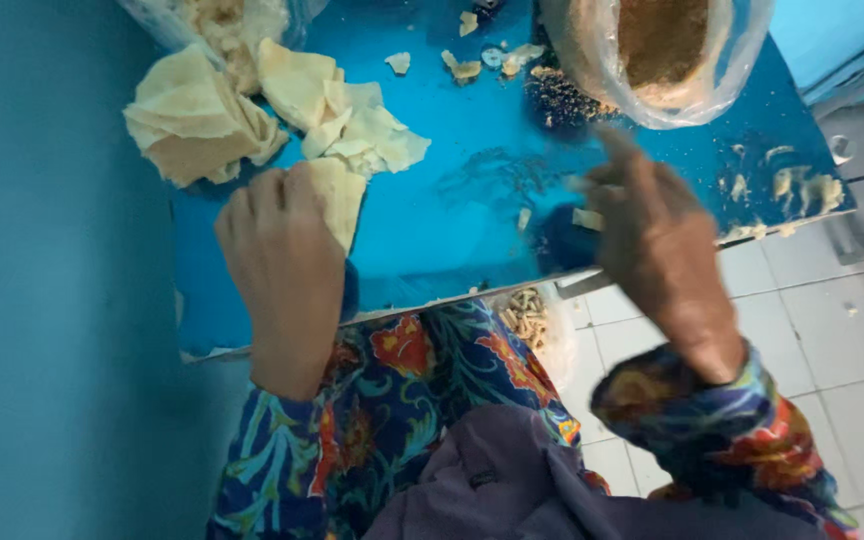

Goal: The person sits at a blue table and rolls thin triangular pastry sheets into filled cylinders. They take a sheet, place a portion of brown filling from a plastic container onto it, fold and roll it by hand into a roll, and set the finished roll on the table, repeating with more sheets.

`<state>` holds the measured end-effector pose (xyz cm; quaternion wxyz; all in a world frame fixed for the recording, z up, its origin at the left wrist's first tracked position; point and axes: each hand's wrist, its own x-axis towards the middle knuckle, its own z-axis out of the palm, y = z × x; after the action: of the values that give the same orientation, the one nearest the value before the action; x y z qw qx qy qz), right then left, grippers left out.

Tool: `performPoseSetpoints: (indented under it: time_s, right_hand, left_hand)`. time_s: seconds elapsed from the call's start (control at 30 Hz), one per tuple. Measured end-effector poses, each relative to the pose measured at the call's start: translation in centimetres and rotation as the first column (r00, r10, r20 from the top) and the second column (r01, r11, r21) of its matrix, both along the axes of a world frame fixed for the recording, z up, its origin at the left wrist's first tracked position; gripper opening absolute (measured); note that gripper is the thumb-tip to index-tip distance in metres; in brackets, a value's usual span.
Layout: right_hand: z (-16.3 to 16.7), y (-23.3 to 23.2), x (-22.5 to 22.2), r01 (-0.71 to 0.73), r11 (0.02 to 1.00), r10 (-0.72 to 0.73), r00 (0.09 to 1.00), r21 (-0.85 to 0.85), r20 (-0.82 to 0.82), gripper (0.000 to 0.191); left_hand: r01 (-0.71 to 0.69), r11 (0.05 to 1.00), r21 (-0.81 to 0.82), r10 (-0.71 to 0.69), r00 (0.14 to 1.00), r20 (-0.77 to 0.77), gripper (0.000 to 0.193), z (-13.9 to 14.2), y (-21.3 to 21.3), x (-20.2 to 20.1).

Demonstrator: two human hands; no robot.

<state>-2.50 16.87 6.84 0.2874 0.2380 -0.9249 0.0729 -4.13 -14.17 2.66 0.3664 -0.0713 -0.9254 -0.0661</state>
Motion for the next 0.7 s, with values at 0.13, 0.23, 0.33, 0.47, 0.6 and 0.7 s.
performPoseSetpoints:
  time_s: [0.13,0.23,0.33,0.47,0.6,0.7]
  right_hand:
    - [-0.1,2.9,0.8,-0.123,0.979,0.151,0.973,-0.161,0.173,0.064]
    - [-0.7,2.6,1.4,-0.131,0.982,0.158,0.964,-0.136,0.215,0.065]
    - [-1.2,2.2,1.4,-0.108,0.993,0.113,0.980,-0.043,0.163,0.054]
    - [-2.2,2.9,1.0,-0.098,0.995,0.099,0.988,-0.018,0.119,0.041]
    - [-2.9,3.6,0.9,-0.107,0.993,0.109,0.992,-0.041,0.055,0.031]
    - [-2.8,3.7,0.8,-0.050,0.952,0.079,0.993,-0.303,0.083,0.025]
  left_hand:
    - [-0.012,0.996,0.093,0.000,0.992,0.129,0.022,0.4,0.2,-0.2]
    - [-0.029,0.994,0.109,0.011,0.986,0.164,0.031,0.5,-0.4,-0.4]
    - [-0.061,0.997,0.047,0.055,0.990,0.131,0.041,0.4,-0.8,-0.5]
    - [-0.047,0.998,0.034,0.042,0.987,0.156,0.038,0.3,-1.4,-0.8]
    - [-0.014,0.983,0.183,-0.032,0.968,0.248,0.027,0.3,-1.9,-0.7]
    - [0.041,0.970,0.238,-0.091,0.976,0.200,0.019,0.3,-1.8,-0.6]
